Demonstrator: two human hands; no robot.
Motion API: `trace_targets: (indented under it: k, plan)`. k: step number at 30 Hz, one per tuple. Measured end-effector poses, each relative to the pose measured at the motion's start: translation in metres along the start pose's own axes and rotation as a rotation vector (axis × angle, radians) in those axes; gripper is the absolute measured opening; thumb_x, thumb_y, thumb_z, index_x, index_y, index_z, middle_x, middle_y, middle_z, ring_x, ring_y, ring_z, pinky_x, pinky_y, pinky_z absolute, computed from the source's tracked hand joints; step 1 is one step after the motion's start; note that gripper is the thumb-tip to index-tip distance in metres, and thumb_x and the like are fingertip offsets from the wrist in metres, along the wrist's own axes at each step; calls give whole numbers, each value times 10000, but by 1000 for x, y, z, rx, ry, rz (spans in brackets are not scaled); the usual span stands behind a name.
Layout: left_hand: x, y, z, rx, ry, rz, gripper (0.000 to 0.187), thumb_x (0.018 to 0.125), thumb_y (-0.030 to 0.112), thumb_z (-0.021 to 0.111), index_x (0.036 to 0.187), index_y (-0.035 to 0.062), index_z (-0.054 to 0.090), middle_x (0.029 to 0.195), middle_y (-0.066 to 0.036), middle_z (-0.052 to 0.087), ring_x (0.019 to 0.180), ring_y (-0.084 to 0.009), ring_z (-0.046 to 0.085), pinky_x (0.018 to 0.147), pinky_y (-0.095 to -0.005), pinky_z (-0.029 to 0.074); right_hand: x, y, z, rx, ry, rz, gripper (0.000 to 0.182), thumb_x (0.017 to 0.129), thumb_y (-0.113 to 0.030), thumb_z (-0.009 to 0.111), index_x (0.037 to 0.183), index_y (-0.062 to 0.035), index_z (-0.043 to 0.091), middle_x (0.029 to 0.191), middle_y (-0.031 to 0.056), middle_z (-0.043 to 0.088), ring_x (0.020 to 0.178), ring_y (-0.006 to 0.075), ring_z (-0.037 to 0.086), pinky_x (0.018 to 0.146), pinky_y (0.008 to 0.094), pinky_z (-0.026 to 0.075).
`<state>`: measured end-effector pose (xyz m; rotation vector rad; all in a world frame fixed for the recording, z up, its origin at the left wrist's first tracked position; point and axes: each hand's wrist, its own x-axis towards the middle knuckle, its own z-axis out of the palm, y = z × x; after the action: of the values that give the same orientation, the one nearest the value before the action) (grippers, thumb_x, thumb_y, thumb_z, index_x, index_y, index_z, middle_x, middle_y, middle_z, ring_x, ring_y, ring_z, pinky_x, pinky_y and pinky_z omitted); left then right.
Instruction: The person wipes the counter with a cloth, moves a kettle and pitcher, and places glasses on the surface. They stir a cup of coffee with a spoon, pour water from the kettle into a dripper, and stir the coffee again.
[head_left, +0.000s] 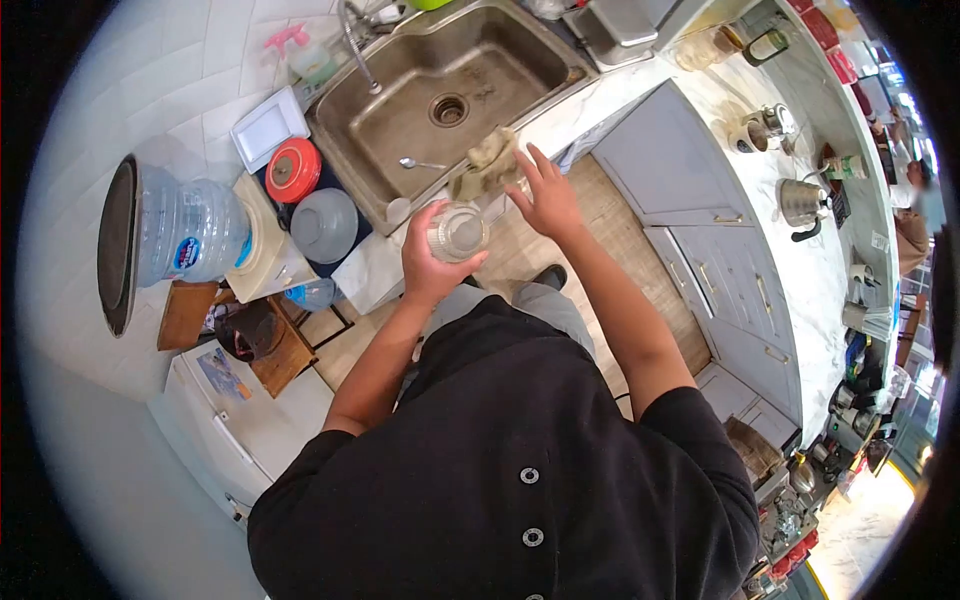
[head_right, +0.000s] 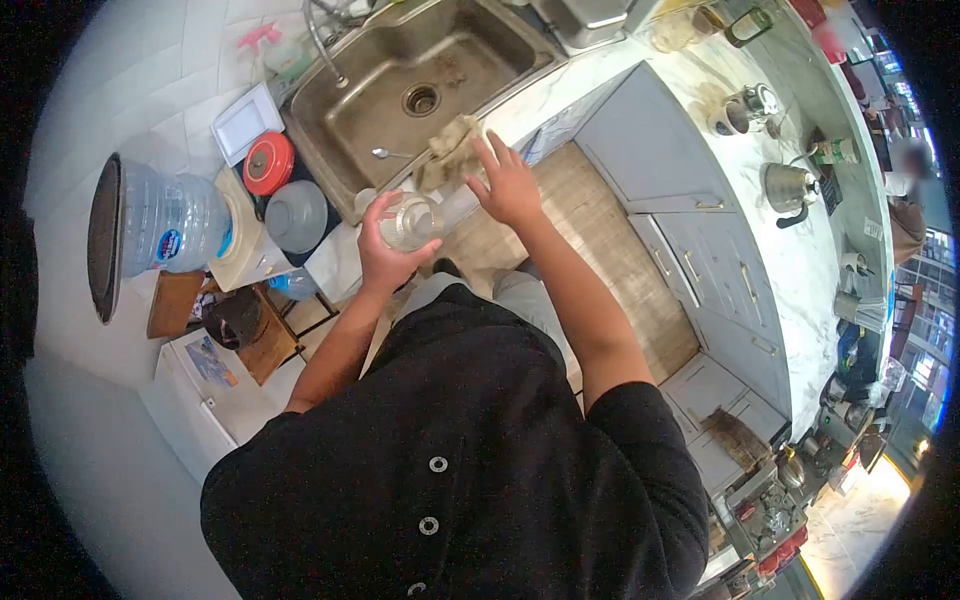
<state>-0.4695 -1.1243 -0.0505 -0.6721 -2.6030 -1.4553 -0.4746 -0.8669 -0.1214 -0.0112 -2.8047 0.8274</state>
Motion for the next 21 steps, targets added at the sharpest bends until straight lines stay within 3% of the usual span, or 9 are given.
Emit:
trace_targets:
  k: [3, 9, 14, 21]
  plan:
    - [9, 21, 33, -3, 29, 90, 1024, 644, 245, 1012, 1485, 39, 466, 1398, -167, 659, 1219, -296, 681, 1013, -428, 556, -42, 38, -39, 51, 44, 15, 619, 994, -374, 723, 1535, -145, 526, 1572, 213, 509, 1338, 457, 561, 1083, 510, 504]
    - [54, 72, 135, -126, -76, 165, 1066, 631, 275, 1032, 1492, 48, 446, 1410, -165, 653, 1252, -290, 663, 1038, -437, 542, -128, 135, -104, 108, 194, 443, 500, 968, -259, 753, 1414, -83, 614, 1498, 223, 564, 1312, 458, 588, 1067, 504, 516]
    - [113, 113, 222, -218, -206, 268, 1087, 629, 278, 1036, 1505, 52, 434, 1415, -169, 652, 1268, -297, 656, 1055, -441, 533, -137, 172, -168, 307, 260, 719, 434, 961, -223, 765, 1344, -53, 652, 1419, 202, 610, 1277, 433, 616, 1038, 479, 531]
    - [227, 167, 345, -316, -279, 376, 1089, 656, 230, 1018, 1538, 54, 403, 1398, -178, 663, 1298, -308, 648, 1070, -438, 527, -101, 223, -248, 168, 485, 639, 433, 962, -202, 769, 1346, -43, 650, 1398, 196, 619, 1212, 387, 647, 1027, 452, 528]
